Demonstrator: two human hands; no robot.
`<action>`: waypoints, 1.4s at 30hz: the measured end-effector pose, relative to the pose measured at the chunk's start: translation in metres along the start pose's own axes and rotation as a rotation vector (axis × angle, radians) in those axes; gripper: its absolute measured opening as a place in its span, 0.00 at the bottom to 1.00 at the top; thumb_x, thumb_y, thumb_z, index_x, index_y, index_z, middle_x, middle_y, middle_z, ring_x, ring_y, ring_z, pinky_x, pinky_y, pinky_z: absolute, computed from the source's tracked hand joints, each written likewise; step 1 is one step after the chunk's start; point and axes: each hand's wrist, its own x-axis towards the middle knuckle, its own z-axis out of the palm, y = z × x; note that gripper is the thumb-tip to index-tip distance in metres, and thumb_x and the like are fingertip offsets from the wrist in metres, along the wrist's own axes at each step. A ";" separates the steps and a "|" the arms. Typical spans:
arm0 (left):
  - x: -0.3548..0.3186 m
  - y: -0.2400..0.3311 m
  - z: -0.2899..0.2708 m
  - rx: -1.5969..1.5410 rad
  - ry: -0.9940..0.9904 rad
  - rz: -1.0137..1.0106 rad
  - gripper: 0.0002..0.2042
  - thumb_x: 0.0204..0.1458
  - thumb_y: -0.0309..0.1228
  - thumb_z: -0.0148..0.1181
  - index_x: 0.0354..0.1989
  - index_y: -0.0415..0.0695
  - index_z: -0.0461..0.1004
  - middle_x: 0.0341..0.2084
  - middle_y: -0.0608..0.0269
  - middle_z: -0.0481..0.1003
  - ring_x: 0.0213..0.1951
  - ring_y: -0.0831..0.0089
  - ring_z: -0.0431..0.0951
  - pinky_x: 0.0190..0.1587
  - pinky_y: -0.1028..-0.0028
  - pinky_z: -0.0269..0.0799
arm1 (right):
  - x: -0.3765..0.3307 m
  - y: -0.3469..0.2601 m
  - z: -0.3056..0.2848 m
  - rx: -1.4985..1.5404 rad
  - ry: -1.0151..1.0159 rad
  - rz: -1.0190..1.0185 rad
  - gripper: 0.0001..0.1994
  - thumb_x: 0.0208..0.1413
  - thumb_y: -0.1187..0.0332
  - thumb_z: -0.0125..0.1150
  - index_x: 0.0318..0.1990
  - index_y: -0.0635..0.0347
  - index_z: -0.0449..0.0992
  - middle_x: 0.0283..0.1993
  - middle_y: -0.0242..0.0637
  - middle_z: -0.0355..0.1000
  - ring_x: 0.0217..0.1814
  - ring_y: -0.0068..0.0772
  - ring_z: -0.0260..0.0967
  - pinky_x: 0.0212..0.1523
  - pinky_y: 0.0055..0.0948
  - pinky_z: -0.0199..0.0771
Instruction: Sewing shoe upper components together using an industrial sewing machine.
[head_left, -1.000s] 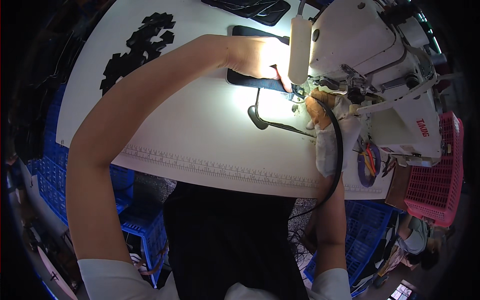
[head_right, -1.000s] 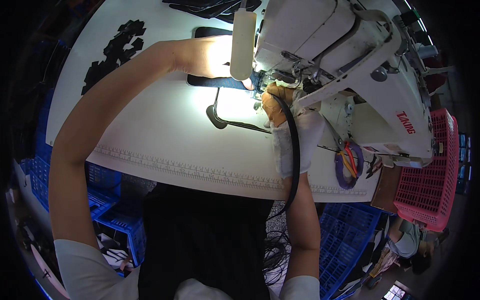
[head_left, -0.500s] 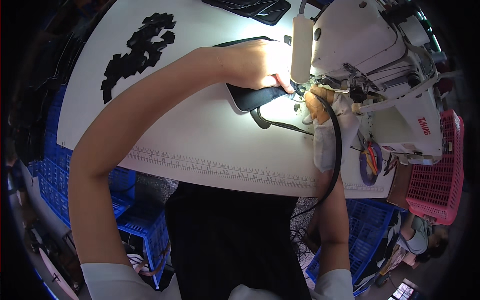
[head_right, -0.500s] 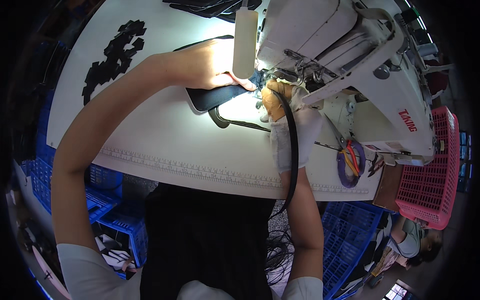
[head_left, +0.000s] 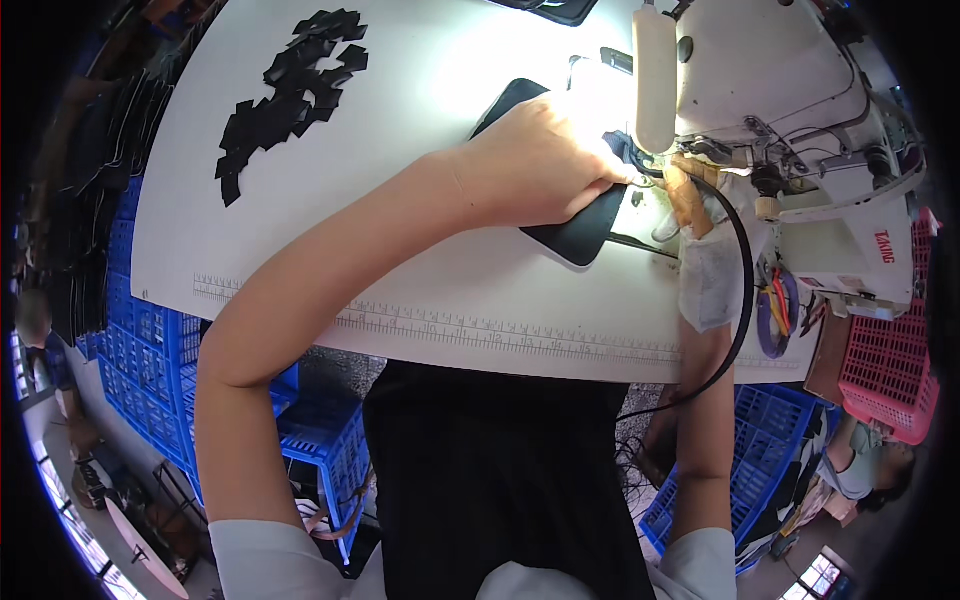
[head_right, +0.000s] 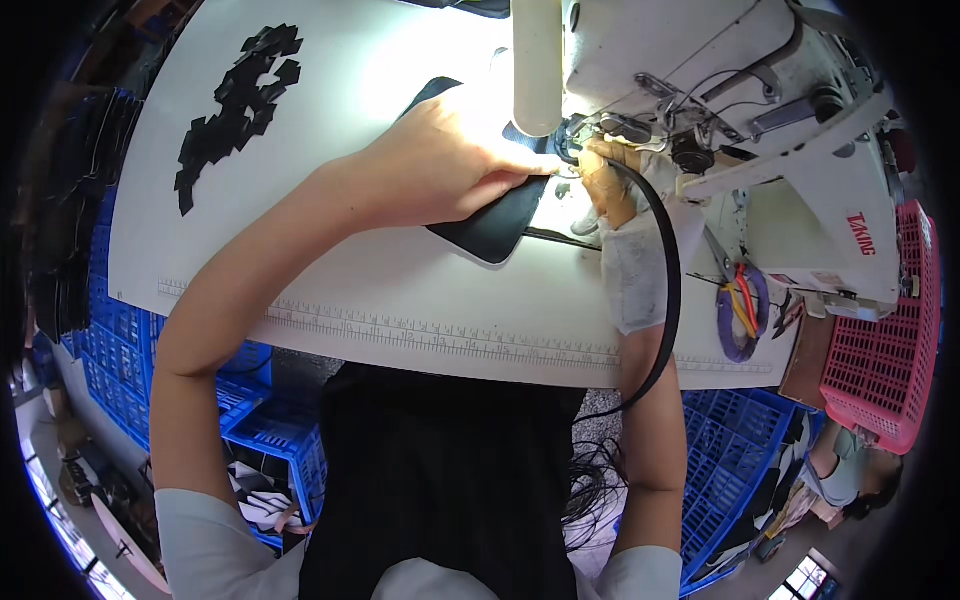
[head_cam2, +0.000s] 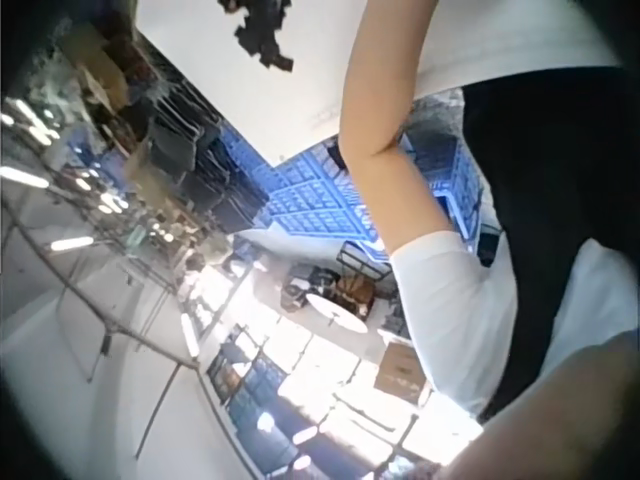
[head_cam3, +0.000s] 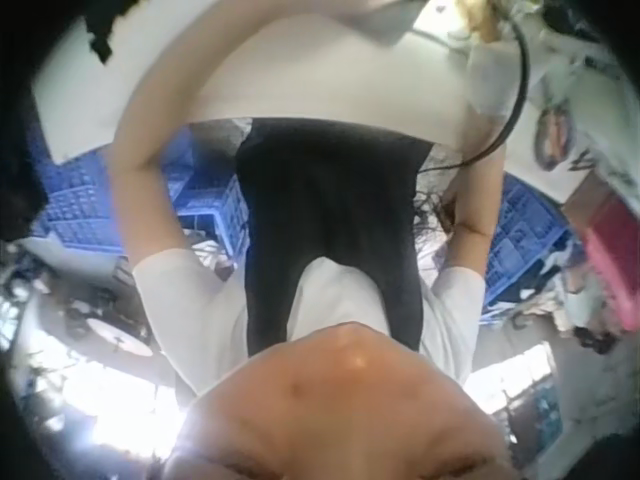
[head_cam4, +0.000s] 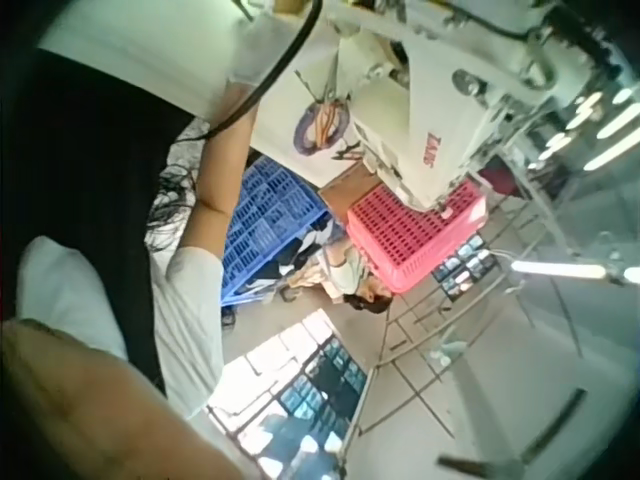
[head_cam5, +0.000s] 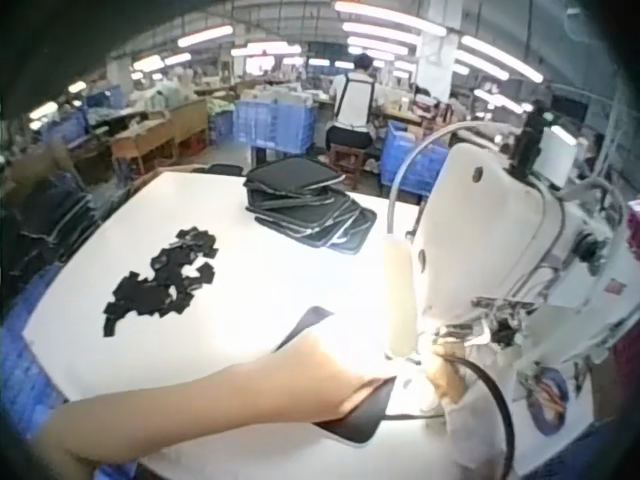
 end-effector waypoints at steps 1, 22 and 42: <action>0.000 0.000 -0.001 -0.020 -0.024 -0.019 0.07 0.52 0.30 0.55 0.28 0.50 0.81 0.19 0.61 0.76 0.19 0.66 0.70 0.32 0.70 0.67 | 0.000 0.000 -0.001 -0.006 -0.003 -0.001 0.11 0.56 0.72 0.65 0.45 0.66 0.81 0.38 0.37 0.78 0.28 0.19 0.66 0.31 0.17 0.68; -0.012 0.049 -0.011 -0.046 -0.190 -0.183 0.11 0.53 0.31 0.64 0.45 0.51 0.82 0.43 0.63 0.80 0.43 0.63 0.79 0.45 0.66 0.71 | -0.051 -0.037 -0.018 -0.693 -0.416 -0.338 0.16 0.54 0.67 0.65 0.49 0.62 0.76 0.39 0.34 0.74 0.29 0.34 0.72 0.31 0.29 0.72; -0.007 -0.001 -0.001 -0.145 -0.218 -0.247 0.13 0.49 0.26 0.65 0.44 0.53 0.84 0.47 0.69 0.81 0.45 0.64 0.79 0.50 0.69 0.74 | -0.052 -0.022 -0.006 -1.267 -0.476 -0.419 0.13 0.55 0.64 0.62 0.47 0.53 0.74 0.57 0.32 0.67 0.24 0.30 0.66 0.26 0.29 0.66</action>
